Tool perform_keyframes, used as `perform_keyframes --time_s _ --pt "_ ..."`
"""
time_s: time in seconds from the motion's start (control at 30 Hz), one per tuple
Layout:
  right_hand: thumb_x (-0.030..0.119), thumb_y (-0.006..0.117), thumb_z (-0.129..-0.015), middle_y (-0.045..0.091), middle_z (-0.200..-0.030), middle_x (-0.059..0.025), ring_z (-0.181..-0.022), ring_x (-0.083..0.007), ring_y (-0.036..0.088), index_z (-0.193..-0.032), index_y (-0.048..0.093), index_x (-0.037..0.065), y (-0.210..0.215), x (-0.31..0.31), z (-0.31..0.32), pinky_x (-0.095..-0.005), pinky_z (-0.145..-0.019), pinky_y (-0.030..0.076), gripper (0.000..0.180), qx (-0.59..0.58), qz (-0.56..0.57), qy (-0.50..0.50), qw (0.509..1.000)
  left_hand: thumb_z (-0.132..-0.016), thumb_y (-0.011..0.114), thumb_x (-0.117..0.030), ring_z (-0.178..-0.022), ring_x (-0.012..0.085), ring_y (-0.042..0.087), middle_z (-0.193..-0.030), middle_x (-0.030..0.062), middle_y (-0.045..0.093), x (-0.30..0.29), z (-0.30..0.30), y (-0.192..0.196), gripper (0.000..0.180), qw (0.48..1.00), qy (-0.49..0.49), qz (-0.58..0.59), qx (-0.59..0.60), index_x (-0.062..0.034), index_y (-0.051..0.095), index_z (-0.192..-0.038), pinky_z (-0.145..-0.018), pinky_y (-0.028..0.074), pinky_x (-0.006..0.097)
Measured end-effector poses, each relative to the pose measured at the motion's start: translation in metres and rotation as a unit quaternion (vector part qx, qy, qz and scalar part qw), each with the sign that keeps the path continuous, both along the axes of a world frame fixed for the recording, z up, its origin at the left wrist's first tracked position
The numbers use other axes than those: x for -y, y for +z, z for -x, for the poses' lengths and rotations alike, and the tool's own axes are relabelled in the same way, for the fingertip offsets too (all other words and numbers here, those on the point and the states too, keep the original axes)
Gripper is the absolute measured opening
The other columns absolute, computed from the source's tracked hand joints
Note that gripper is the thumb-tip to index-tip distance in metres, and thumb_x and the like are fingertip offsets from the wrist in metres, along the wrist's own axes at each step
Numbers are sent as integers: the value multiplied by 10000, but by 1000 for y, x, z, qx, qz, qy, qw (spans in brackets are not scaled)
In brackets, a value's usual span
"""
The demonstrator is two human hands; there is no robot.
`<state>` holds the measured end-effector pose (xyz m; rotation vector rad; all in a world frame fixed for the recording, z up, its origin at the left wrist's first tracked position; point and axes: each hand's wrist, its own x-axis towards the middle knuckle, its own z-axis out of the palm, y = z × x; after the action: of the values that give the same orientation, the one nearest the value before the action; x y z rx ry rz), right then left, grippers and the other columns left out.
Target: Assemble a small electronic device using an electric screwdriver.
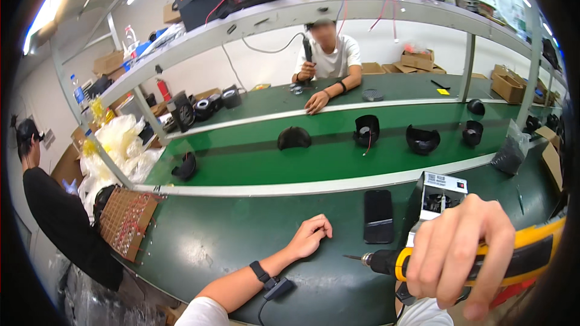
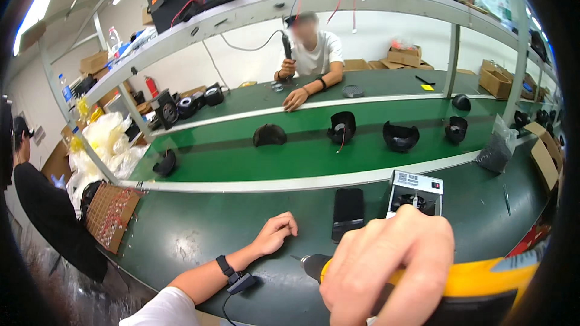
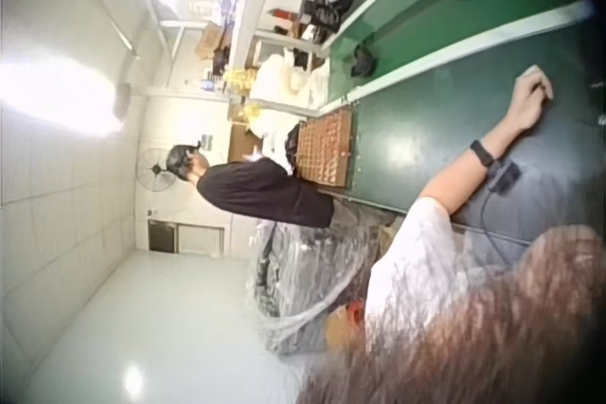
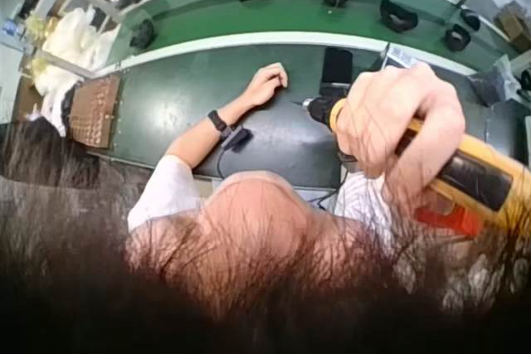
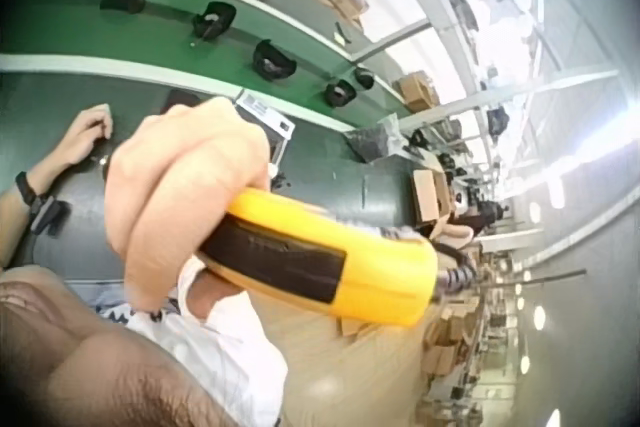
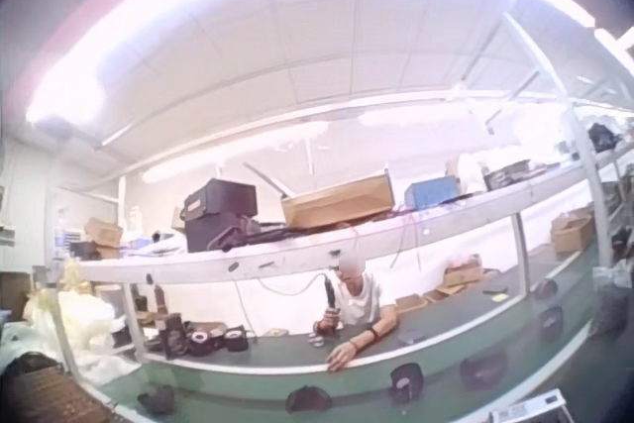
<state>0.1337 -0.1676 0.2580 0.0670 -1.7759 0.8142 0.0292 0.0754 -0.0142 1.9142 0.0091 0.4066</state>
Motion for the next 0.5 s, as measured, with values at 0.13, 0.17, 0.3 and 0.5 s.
perform_keyframes --time_s 0.13,0.17,0.3,0.5 --pt "-68 760 -824 604 -839 -306 -487 -309 506 -967 592 -141 1 -4 2 -414 -460 451 233 -2 3 4 1000 -825 483 56 -801 158 526 -851 51 546 -5 0 4 148 1000 17 -3 -11 -12 606 -781 -733 420 281" --pt "-80 757 -817 609 -841 -300 -488 -306 517 -969 600 -135 -1 -5 1 -411 -457 454 225 -13 3 13 1000 -823 486 49 -819 161 539 -849 53 552 -6 2 6 141 1000 25 -11 -9 -10 604 -773 -756 429 278" --pt "-95 761 -797 618 -845 -284 -490 -304 530 -941 611 -123 5 4 -8 -406 -457 456 210 2 22 -33 999 -818 480 66 -829 173 556 -868 63 569 -3 -19 0 146 1000 -16 15 -14 -5 599 -772 -757 438 284" --pt "173 758 -874 636 -834 -182 -669 -215 608 -845 649 -55 -13 -32 -25 -300 -503 477 254 20 -128 -110 985 -873 539 -23 -922 194 636 -888 85 678 -37 -17 6 141 987 141 -81 -5 -30 660 -801 -878 509 329"
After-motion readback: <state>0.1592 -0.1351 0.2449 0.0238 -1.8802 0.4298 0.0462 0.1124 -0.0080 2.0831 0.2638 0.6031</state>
